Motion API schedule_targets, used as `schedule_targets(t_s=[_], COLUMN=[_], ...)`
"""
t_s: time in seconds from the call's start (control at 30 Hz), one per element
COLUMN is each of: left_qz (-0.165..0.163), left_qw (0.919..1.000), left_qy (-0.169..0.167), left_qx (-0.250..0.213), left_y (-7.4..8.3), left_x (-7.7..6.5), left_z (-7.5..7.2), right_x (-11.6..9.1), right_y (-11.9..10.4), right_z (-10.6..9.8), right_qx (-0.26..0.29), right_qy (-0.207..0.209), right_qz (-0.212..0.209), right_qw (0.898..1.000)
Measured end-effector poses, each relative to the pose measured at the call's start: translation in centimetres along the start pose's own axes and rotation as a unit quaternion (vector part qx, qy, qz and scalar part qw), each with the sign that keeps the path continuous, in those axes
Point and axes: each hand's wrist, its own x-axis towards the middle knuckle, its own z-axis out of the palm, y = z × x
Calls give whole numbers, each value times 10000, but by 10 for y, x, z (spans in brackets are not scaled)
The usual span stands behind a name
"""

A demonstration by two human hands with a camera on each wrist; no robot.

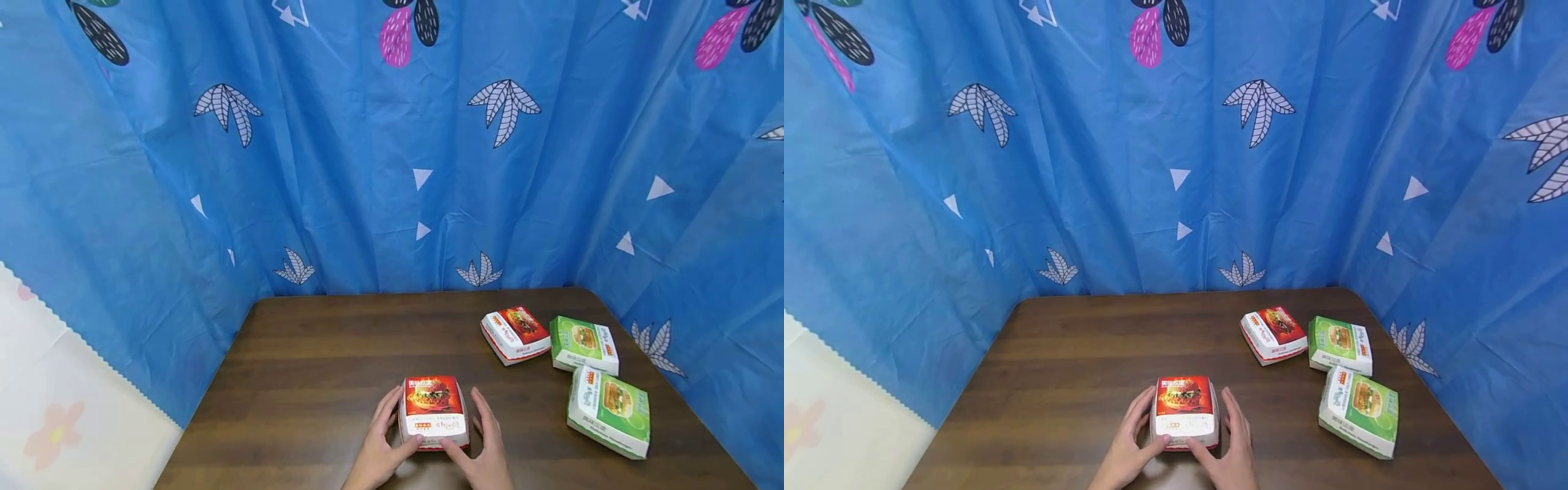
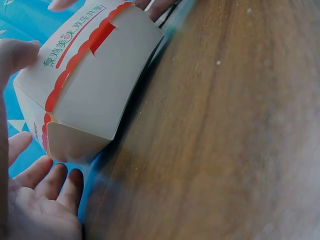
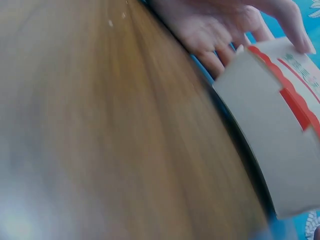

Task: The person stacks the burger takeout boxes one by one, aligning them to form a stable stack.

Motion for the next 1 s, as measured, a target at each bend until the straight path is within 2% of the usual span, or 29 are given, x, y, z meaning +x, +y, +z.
schedule_targets(t_s=[0.2, 0.43, 0.63, 0.87, 1.0], left_qz=[103, -306, -326, -459, -473], left_qw=[9999, 9982, 9984, 9973, 9967], left_qy=[67, 108, 57, 43, 48], left_qx=[-4, -506, -465, -578, -655], left_y=[0, 2, 1, 40, 39], left_x=[-1, 0, 0, -1, -2], left_z=[-1, -1, 0, -7, -6], right_x=[2, 7, 10, 15, 18], right_y=[-1, 0, 3, 6, 11], right_z=[-14, -29, -41, -60, -72], right_qx=[-197, -493, -685, -906, -1011], right_qy=[101, 304, 493, 819, 1072], right_qz=[103, 213, 261, 389, 442], right_qw=[9997, 9981, 9961, 9917, 9881])
